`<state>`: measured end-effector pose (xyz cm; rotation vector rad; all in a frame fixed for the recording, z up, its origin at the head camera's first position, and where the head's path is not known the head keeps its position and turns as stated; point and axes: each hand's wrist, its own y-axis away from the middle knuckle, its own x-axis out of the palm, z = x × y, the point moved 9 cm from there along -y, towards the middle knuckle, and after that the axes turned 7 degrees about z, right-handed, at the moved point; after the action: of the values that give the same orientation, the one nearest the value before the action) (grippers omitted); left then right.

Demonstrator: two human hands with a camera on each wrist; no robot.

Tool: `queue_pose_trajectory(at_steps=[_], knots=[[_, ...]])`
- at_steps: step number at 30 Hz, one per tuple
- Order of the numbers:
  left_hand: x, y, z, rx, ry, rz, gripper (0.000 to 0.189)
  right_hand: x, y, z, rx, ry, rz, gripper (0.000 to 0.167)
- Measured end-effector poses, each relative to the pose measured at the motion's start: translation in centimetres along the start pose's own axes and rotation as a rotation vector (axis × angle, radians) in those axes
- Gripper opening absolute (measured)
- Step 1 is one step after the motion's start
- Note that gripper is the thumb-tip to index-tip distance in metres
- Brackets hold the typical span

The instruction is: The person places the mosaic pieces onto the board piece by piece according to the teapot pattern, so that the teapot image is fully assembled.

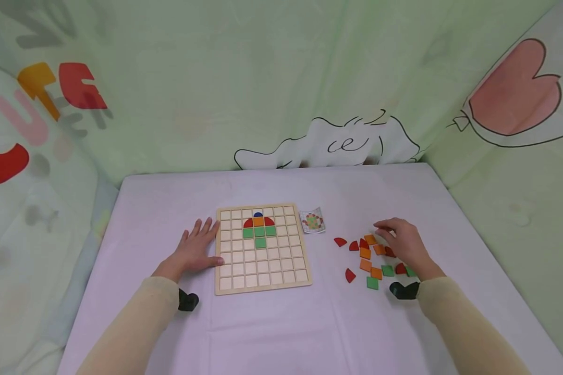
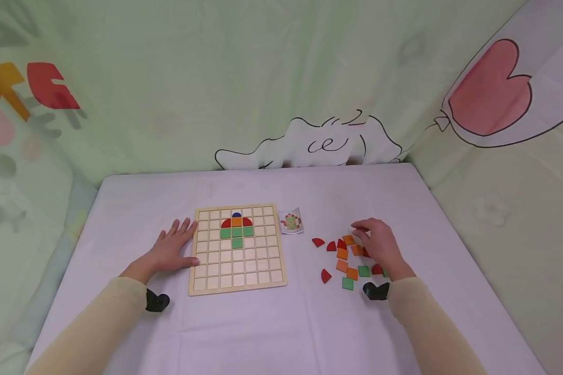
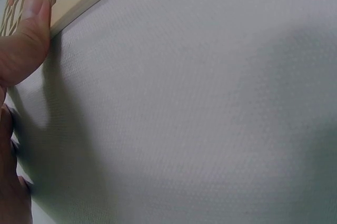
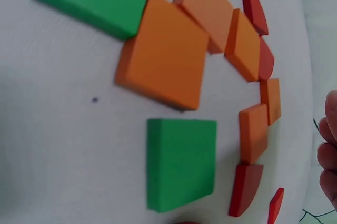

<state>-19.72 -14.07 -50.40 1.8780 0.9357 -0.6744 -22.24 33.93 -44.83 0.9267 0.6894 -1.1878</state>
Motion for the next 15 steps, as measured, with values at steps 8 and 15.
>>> queue_pose_trajectory(at_steps=[8, 15], knots=[[0.0, 0.0, 0.0, -0.003, -0.013, 0.001, 0.106, 1.5, 0.0, -1.2, 0.044, -0.018, 0.064, 0.036], [0.0, 0.0, 0.0, 0.004, -0.015, 0.001, 0.105, 2.5, -0.3, -1.4, 0.042, 0.006, 0.094, 0.041]])
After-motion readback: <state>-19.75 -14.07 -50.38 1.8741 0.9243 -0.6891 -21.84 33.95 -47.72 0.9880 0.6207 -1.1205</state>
